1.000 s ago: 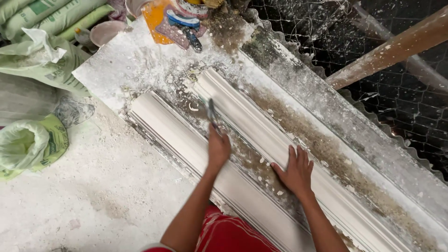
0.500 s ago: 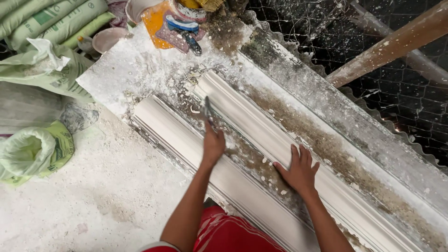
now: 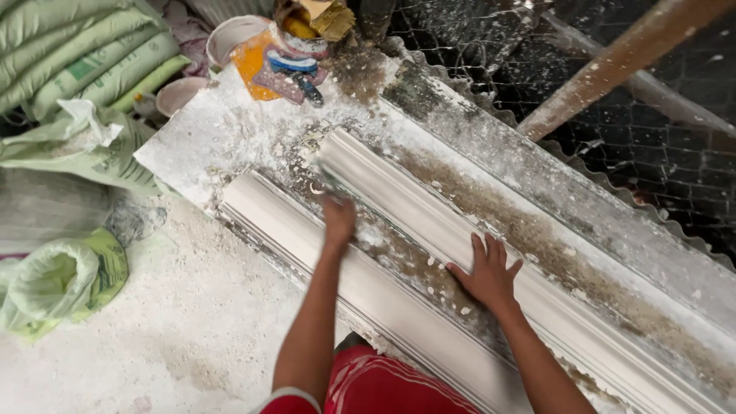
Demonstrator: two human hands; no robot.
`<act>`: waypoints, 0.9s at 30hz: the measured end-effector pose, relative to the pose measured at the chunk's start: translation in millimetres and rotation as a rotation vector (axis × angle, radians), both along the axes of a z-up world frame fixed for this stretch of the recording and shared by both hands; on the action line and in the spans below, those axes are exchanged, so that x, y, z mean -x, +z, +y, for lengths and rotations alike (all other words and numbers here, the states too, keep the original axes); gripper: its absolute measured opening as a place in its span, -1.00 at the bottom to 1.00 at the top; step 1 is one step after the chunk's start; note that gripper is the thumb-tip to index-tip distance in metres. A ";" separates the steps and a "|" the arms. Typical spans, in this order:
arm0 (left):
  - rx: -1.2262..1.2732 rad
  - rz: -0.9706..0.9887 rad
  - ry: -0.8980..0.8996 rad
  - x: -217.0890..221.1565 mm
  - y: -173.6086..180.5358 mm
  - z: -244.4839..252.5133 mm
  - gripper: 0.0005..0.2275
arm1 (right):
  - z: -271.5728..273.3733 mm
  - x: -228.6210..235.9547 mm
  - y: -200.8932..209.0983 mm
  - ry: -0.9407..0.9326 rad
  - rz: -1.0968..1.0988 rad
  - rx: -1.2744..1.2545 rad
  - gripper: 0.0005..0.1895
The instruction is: Using a metal putty knife to scrape and smooth the edges and details of plaster crown molding sections on a workbench.
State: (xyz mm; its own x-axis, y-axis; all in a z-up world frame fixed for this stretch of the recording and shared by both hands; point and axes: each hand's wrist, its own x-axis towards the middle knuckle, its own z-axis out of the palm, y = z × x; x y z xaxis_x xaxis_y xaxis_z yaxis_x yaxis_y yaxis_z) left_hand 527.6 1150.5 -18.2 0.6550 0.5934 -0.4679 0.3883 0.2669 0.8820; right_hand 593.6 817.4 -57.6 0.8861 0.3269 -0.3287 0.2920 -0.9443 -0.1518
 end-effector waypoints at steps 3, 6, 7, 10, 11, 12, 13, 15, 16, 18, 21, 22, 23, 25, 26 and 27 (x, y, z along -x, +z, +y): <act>0.043 -0.028 0.076 -9.1 -99.1 42.3 -0.54 | -10.3 5.8 -4.7 0.013 -0.124 -0.040 0.07; 0.001 -0.188 0.041 -0.8 -120.0 17.6 -0.52 | -27.9 25.0 -1.4 -0.028 -0.249 -0.204 -0.02; -0.004 -0.190 0.038 -3.6 -124.9 18.0 -0.52 | -33.9 32.7 -6.0 -0.031 -0.251 -0.209 -0.02; -0.472 -0.166 -0.009 -17.2 -158.3 35.2 -0.39 | -65.8 58.0 -14.1 -0.043 -0.337 -0.312 -0.15; -0.588 -0.169 0.018 -21.7 -179.7 59.2 -0.51 | -78.1 68.0 -12.2 -0.035 -0.362 -0.345 -0.23; -0.715 -0.177 0.051 -31.4 -197.5 92.2 -0.56 | -82.9 70.4 -11.6 -0.022 -0.394 -0.390 -0.30; -0.717 -0.176 0.055 -7.8 -154.8 83.3 -0.56 | -100.4 83.0 -16.3 -0.018 -0.393 -0.393 -0.30; -0.450 -0.170 -0.054 25.3 -63.6 74.7 -0.56 | -125.4 93.5 -27.8 -0.118 -0.501 -0.470 -0.38; -0.446 -0.166 -0.049 38.3 -60.8 65.7 -0.56 | -137.9 100.4 -36.1 -0.112 -0.497 -0.467 -0.38; -0.385 -0.059 -0.065 69.4 -59.9 47.1 -0.52 | -163.9 119.9 -54.8 -0.262 -0.430 -0.483 -0.42; -0.385 -0.037 -0.094 102.8 -43.5 23.5 -0.65 | -173.5 149.7 -66.7 -0.283 -0.430 -0.385 -0.40; -0.387 -0.035 -0.107 105.8 -33.4 19.7 -0.65 | -174.0 156.4 -69.7 -0.296 -0.428 -0.384 -0.40; -0.356 -0.037 -0.160 108.7 -23.4 16.9 -0.72 | -173.4 163.0 -72.9 -0.293 -0.409 -0.384 -0.38; -0.315 -0.038 -0.230 110.7 -18.3 21.2 -0.71 | -178.5 172.7 -87.9 -0.305 -0.391 -0.371 -0.37; -0.434 -0.028 -0.346 109.5 -20.6 32.5 -0.71 | -179.6 175.8 -100.7 -0.316 -0.364 -0.304 -0.32; -0.552 -0.020 -0.462 107.6 -22.8 44.9 -0.70 | -179.6 178.8 -113.4 -0.327 -0.337 -0.237 -0.27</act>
State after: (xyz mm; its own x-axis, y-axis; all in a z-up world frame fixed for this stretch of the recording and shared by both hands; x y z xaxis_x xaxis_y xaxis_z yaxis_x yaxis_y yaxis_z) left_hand 420.0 1195.4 -41.0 0.9017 0.4000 -0.1644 0.3358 -0.4080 0.8490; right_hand 414.8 637.8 -171.0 0.9981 0.0464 0.0412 0.0572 -0.9455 -0.3207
